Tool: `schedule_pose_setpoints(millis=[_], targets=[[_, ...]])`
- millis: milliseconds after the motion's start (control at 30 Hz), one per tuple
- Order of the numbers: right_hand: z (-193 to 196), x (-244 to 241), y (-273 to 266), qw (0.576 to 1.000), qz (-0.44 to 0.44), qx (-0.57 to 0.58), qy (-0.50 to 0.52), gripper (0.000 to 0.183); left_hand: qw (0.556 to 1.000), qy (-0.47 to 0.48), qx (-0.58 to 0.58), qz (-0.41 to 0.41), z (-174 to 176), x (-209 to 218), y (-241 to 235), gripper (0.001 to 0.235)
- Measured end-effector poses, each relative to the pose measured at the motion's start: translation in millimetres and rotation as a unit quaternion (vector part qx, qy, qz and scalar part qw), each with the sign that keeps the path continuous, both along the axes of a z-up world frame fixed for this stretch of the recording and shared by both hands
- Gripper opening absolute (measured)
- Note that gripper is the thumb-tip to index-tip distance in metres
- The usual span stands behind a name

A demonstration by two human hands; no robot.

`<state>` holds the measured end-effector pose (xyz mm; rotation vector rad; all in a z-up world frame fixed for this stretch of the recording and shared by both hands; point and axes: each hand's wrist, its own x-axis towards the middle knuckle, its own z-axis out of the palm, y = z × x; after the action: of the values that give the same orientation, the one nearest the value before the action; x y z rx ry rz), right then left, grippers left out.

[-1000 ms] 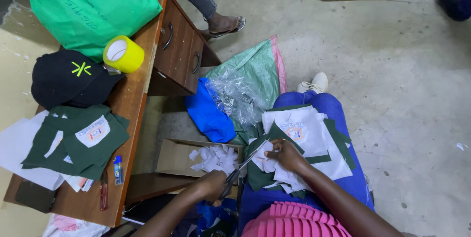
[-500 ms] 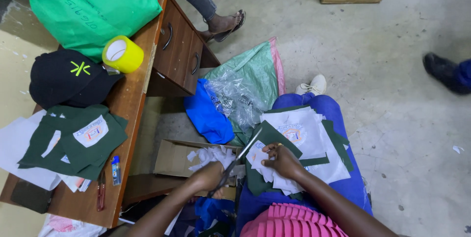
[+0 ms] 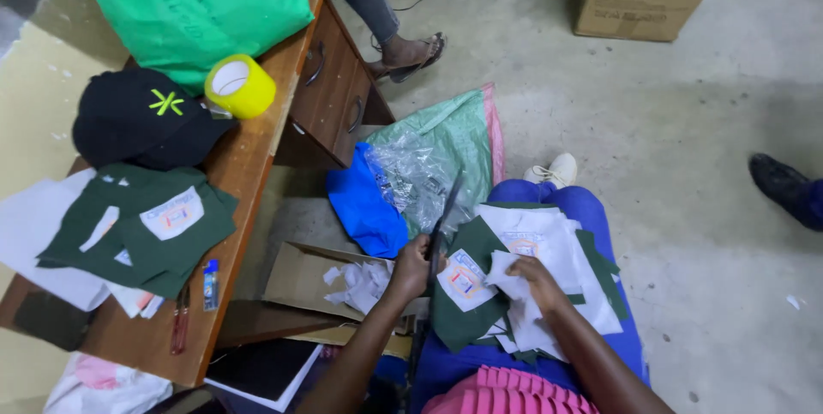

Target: The person sits on the floor and uses scissors to cut green fabric pieces that are layered on top of white paper templates. They repeatedly pick up the fabric, cut along the template edges, and place the cut pieces onto a pile on the desk to the left.

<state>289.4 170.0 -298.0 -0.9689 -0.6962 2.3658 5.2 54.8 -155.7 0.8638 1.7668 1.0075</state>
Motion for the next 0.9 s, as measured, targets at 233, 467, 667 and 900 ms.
schedule_pose_setpoints(millis=[233,467,667,900], targets=[[-105,41,20,0.873,0.032,0.485,-0.046,0.047,0.942,0.26,0.009,0.213,63,-90,-82,0.016],[-65,39,35,0.811,0.114,0.573,-0.021,0.024,0.74,0.38,0.011,0.555,216,-223,-167,0.023],[-43,15,27,0.982,0.089,0.155,-0.057,0.007,0.528,0.66,0.131,0.518,254,-223,-165,0.04],[30,19,-31,0.961,-0.041,0.27,-0.047,0.026,0.947,-0.212,0.144,0.195,40,-47,-30,0.028]])
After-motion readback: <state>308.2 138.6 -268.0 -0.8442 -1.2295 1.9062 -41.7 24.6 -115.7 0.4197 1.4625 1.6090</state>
